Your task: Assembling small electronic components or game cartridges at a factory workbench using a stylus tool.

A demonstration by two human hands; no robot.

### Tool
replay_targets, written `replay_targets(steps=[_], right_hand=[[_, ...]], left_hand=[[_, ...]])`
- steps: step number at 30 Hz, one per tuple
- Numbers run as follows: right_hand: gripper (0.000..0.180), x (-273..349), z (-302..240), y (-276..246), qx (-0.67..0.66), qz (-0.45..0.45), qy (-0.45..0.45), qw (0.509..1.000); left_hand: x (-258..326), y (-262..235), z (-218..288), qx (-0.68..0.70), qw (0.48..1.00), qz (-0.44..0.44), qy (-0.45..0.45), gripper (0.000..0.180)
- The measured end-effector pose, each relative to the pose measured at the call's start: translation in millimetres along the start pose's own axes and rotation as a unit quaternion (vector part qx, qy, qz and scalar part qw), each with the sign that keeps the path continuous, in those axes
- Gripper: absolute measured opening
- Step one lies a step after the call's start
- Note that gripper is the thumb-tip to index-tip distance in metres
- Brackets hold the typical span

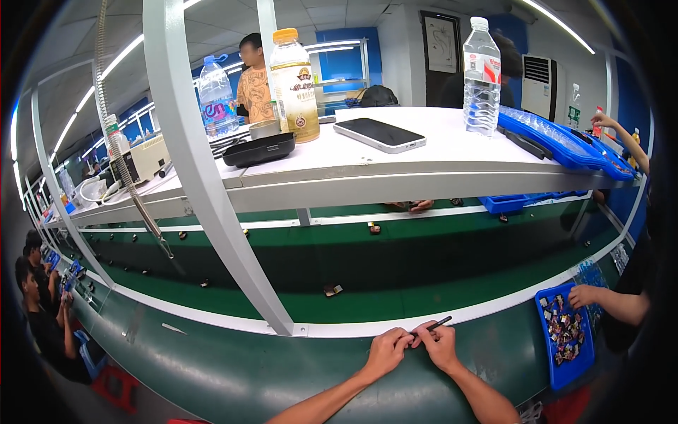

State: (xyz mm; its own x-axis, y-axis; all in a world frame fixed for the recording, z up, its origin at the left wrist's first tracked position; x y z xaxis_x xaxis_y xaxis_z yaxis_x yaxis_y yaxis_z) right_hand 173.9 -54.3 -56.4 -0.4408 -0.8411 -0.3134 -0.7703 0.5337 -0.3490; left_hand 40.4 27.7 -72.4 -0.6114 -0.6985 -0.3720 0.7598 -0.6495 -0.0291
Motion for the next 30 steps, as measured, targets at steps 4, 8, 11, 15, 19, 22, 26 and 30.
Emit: replay_targets(steps=[4,8,11,15,19,22,26,30], right_hand=[[0.026,3.7,3.5,-5.8,-0.018,0.030,0.020,0.999],[0.030,4.3,5.3,-8.0,-0.054,0.043,0.018,0.997],[0.028,1.9,10.8,-5.5,-0.069,0.032,0.036,0.996],[0.025,2.9,7.8,-5.7,-0.063,0.032,0.027,0.997],[0.025,1.6,6.4,-5.3,-0.070,0.033,0.025,0.997],[0.026,1.5,1.8,-6.0,-0.083,0.020,0.042,0.995],[0.034,0.5,6.0,-5.2,-0.071,0.022,0.015,0.997],[0.037,2.2,2.7,-4.6,-0.077,0.017,0.056,0.995]], left_hand=[[1.0,1.0,-0.2,-0.009,1.000,-0.011,-0.020,0.016],[1.3,3.3,3.4,0.009,0.999,-0.022,-0.046,0.016],[-0.2,1.9,2.9,0.021,0.998,-0.023,-0.051,0.017],[-0.2,0.8,4.5,0.026,0.998,-0.026,-0.049,0.019],[-0.6,1.1,6.3,0.022,0.998,-0.027,-0.052,0.019],[-0.2,1.0,6.6,0.033,0.997,-0.020,-0.062,0.020],[-1.0,2.9,3.0,0.022,0.996,-0.030,-0.077,0.021],[1.6,1.0,-0.2,0.037,0.994,-0.038,-0.091,0.017]])
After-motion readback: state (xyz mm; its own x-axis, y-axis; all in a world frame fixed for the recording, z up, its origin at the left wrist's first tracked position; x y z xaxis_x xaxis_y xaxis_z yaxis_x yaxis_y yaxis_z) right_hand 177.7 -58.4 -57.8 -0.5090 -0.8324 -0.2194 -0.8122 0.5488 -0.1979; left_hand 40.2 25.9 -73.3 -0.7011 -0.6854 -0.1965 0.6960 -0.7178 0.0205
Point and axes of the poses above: each hand's wrist, its own x-axis away from the middle knuckle, its own y-axis out of the palm, z = x × y, the point moved 5 cm from there along -x, towards the middle knuckle, and after that the axes turned 15 degrees about x, right-handed, at the moved point
